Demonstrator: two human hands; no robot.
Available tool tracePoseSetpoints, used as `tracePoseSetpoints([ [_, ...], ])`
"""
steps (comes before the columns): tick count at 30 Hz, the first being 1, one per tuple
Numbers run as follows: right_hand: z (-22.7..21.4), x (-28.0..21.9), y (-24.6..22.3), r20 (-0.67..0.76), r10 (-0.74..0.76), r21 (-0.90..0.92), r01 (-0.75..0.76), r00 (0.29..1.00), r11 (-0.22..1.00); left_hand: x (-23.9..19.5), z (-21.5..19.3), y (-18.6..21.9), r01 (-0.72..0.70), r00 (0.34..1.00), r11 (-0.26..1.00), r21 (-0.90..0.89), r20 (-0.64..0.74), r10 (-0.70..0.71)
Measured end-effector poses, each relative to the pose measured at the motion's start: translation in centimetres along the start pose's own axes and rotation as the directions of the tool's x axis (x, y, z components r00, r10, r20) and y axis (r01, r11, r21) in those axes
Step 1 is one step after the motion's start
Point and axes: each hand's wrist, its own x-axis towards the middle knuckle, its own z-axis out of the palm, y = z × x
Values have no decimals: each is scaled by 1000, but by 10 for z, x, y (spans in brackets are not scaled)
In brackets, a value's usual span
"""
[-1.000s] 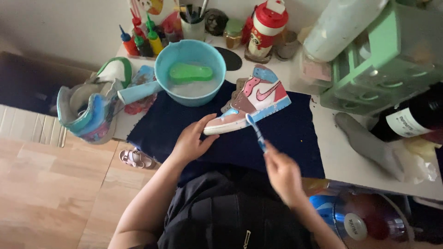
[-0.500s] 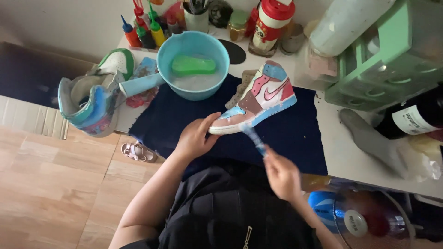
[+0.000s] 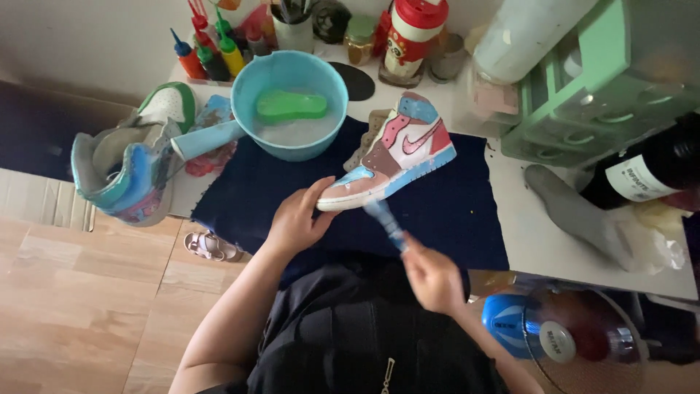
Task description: The person cleans a high-top sneaker using a toothbrush and a cleaning solution. They scrub the upper part of the shoe, including the tongue and sides, then rotate the shoe to clean the sole and heel area.
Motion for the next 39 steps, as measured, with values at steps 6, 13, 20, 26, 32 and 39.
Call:
tracePoseSetpoints([
  [6,-25,34,-29,55,37,191,-46,998,980,-4,5,-5,21,999,997,71,-29,-19],
  [13,-39,31,-20,36,74,213,-80,997,974,-3,5,-4,35,999,999,39,-12,-35],
  [20,-49,55,-34,53,106,160,-113,993,981,-2,7,-2,-119,990,982,146,-59,129],
  [26,-35,44,-39,67,100,131,-108,993,985,-6,14,-5,-163,979,965,205,-90,185],
  [32,-48,54,-35,-38,101,-10,-101,994,995,-9,18,-8,-262,953,938,228,-88,288],
  [39,-34,36,-26,-12,48,-6,-48,999,999,-12,23,-13,-285,947,937,203,-92,308],
])
